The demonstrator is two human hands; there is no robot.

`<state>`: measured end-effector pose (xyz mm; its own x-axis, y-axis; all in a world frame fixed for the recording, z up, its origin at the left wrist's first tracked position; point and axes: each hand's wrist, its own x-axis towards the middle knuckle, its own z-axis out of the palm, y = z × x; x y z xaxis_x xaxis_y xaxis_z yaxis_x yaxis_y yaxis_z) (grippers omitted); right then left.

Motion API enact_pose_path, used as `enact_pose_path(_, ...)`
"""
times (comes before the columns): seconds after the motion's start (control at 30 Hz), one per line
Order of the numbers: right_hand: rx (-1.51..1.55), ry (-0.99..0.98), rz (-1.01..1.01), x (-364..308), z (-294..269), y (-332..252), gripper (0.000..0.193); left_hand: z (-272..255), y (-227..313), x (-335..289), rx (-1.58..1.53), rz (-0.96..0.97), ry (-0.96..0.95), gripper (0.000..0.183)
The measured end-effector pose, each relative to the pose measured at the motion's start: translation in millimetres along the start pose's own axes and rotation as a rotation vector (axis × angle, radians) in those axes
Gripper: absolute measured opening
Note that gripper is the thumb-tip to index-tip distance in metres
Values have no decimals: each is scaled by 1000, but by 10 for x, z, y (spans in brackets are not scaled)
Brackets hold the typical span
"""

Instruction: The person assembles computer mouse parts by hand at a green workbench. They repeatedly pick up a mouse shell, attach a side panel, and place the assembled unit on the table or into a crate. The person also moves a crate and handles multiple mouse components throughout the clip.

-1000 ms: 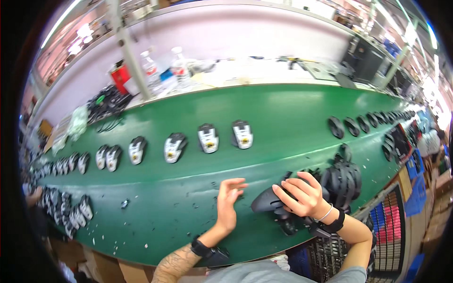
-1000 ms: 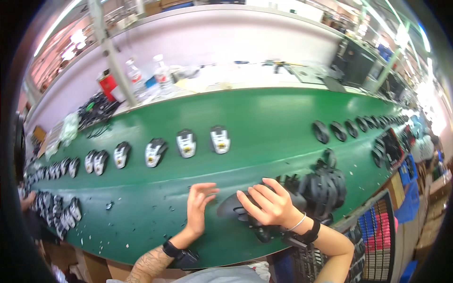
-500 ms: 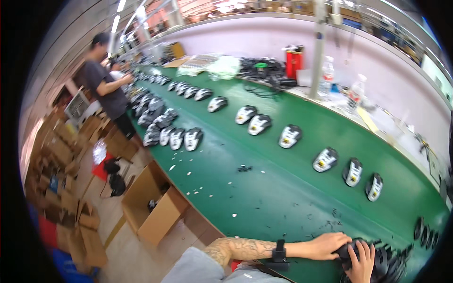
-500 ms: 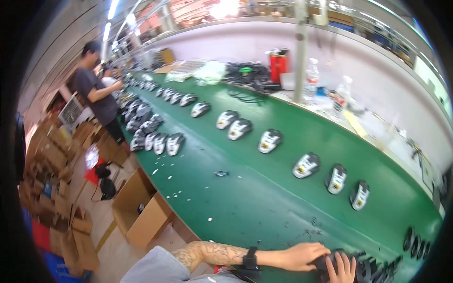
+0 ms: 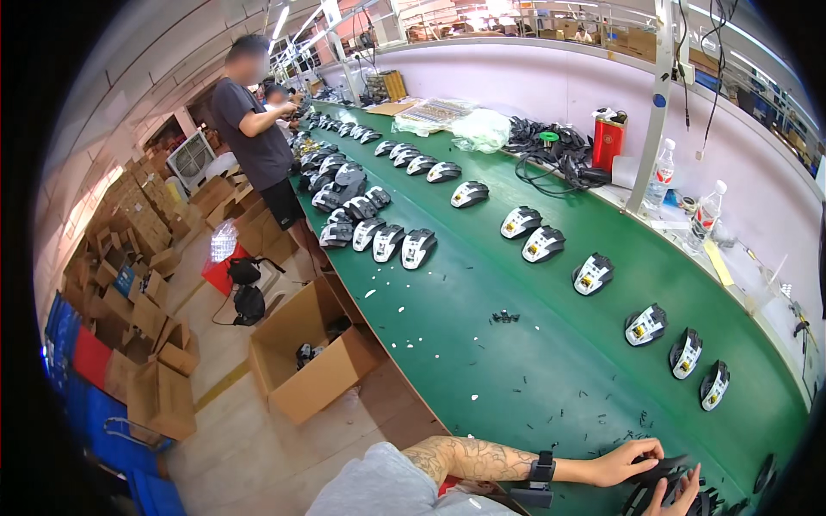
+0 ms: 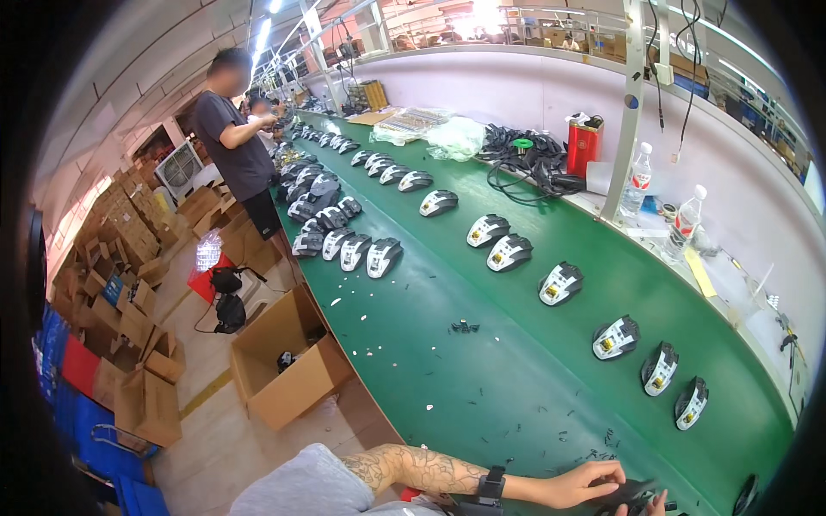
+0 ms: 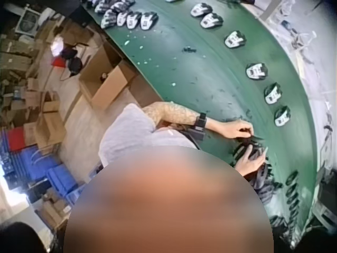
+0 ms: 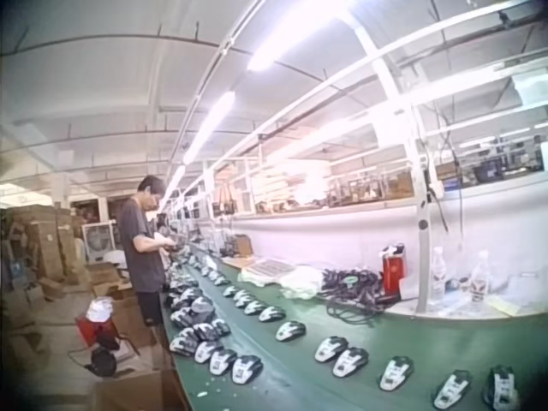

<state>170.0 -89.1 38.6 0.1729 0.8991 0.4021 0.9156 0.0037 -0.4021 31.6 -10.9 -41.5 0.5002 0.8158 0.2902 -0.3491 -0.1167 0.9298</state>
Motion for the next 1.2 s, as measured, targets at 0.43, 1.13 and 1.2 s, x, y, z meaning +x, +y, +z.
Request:
enact_pose_path(0.43,747,-36,93,378,532,-51,62,-89,107,47,51,259,391,19)
enact_pose_path(1.13,498,206,-206,298,563,139,62,-323,302,704,28,-137,206,16)
enact_pose_path(1.2,509,209,-235,293,578,90,45,-538,152,1102,307,-23,289,16)
